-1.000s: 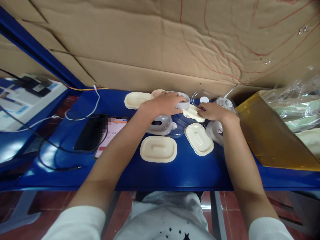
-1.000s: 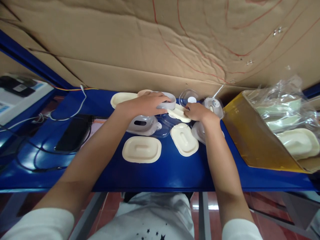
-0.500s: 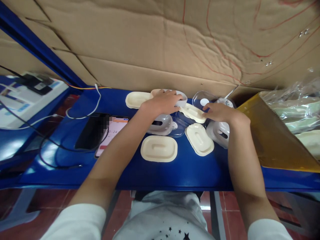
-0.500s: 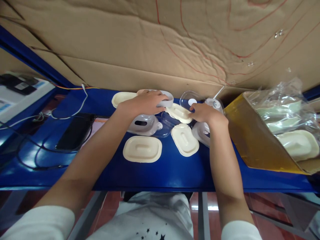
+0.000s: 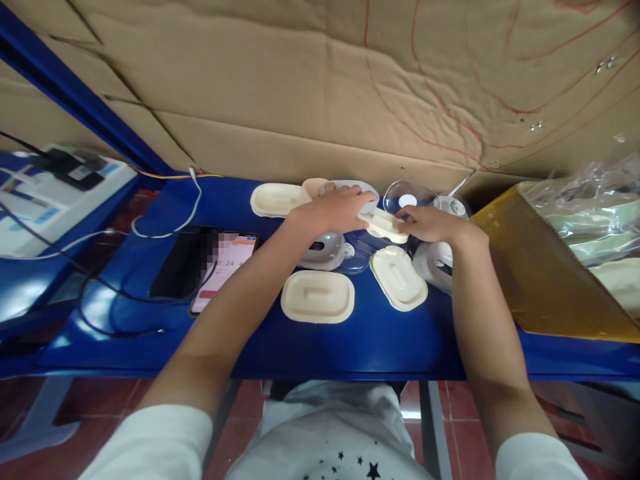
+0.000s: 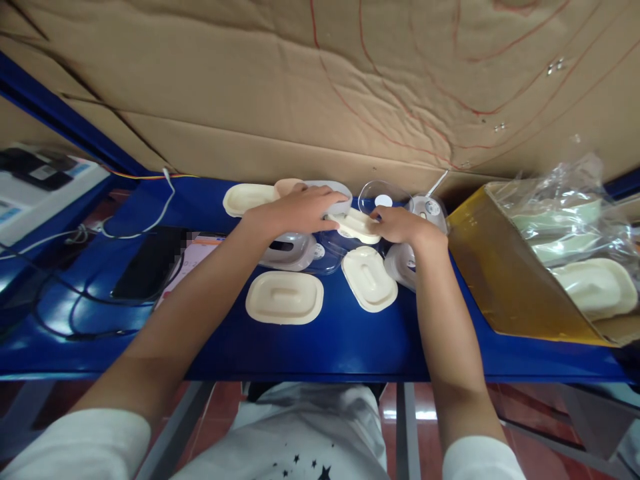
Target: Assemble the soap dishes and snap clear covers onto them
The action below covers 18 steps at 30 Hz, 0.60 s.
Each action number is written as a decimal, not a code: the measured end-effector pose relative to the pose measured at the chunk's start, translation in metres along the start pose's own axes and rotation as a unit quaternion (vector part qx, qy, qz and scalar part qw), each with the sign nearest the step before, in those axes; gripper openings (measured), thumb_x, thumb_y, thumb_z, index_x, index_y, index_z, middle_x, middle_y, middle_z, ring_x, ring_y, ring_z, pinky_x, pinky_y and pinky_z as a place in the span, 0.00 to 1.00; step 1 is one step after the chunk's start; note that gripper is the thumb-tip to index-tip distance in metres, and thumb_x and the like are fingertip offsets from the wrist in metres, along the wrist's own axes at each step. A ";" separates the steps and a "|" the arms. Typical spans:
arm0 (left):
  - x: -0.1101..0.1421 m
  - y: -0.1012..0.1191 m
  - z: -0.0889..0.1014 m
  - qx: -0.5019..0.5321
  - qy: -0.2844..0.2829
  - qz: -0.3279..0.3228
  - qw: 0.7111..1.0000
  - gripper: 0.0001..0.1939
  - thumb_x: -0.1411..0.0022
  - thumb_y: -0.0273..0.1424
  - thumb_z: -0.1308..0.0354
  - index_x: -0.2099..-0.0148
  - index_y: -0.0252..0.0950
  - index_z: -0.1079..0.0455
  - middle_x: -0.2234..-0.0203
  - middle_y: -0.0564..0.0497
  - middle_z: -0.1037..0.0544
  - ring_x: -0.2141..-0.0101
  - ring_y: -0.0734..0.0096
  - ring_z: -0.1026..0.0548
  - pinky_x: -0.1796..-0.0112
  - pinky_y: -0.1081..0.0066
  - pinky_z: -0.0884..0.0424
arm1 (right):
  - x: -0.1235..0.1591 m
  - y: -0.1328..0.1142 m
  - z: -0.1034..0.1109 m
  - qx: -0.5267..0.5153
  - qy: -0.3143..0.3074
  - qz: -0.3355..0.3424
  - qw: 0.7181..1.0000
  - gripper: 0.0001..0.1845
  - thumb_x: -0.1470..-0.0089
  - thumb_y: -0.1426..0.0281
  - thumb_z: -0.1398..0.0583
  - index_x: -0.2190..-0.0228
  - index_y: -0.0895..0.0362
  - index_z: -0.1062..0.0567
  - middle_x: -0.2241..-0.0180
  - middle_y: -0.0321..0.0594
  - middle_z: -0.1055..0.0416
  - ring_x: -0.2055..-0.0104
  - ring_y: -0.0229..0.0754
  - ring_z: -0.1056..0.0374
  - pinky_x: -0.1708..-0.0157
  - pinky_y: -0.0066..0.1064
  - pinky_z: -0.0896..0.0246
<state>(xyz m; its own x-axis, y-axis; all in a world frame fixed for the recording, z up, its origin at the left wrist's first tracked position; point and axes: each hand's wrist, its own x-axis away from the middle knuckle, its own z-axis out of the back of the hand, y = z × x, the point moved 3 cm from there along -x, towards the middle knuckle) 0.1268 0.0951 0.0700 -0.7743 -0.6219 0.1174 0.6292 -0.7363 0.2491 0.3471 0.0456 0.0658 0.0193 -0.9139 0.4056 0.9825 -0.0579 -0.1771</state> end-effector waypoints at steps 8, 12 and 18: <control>-0.001 -0.002 0.000 -0.008 -0.005 0.021 1.000 0.32 0.26 0.40 0.43 0.24 0.44 0.40 0.29 0.39 0.32 0.31 0.42 0.32 0.31 0.42 0.45 | -0.006 0.008 -0.004 0.009 -0.006 -0.040 0.999 0.24 0.29 0.61 0.46 0.38 0.53 0.23 0.38 0.50 0.21 0.41 0.58 0.23 0.44 0.41 0.30; -0.001 -0.003 0.000 -0.010 -0.010 0.019 1.000 0.32 0.25 0.40 0.43 0.24 0.43 0.40 0.28 0.39 0.32 0.31 0.43 0.33 0.30 0.42 0.46 | -0.007 0.008 -0.003 0.009 -0.002 -0.032 0.999 0.25 0.29 0.63 0.46 0.37 0.53 0.24 0.35 0.49 0.24 0.37 0.58 0.25 0.41 0.42 0.32; -0.002 -0.005 0.000 -0.009 -0.011 0.019 1.000 0.33 0.26 0.41 0.41 0.24 0.44 0.39 0.28 0.41 0.32 0.31 0.44 0.33 0.30 0.44 0.45 | -0.001 0.009 0.001 -0.001 0.011 0.003 1.000 0.18 0.31 0.64 0.44 0.47 0.51 0.18 0.50 0.44 0.15 0.53 0.51 0.19 0.52 0.36 0.28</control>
<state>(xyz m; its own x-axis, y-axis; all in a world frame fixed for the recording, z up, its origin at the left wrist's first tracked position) 0.1247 0.1003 0.0689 -0.7514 -0.6431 0.1473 0.6585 -0.7173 0.2278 0.3563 0.0462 0.0648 0.0215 -0.9229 0.3844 0.9818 -0.0530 -0.1822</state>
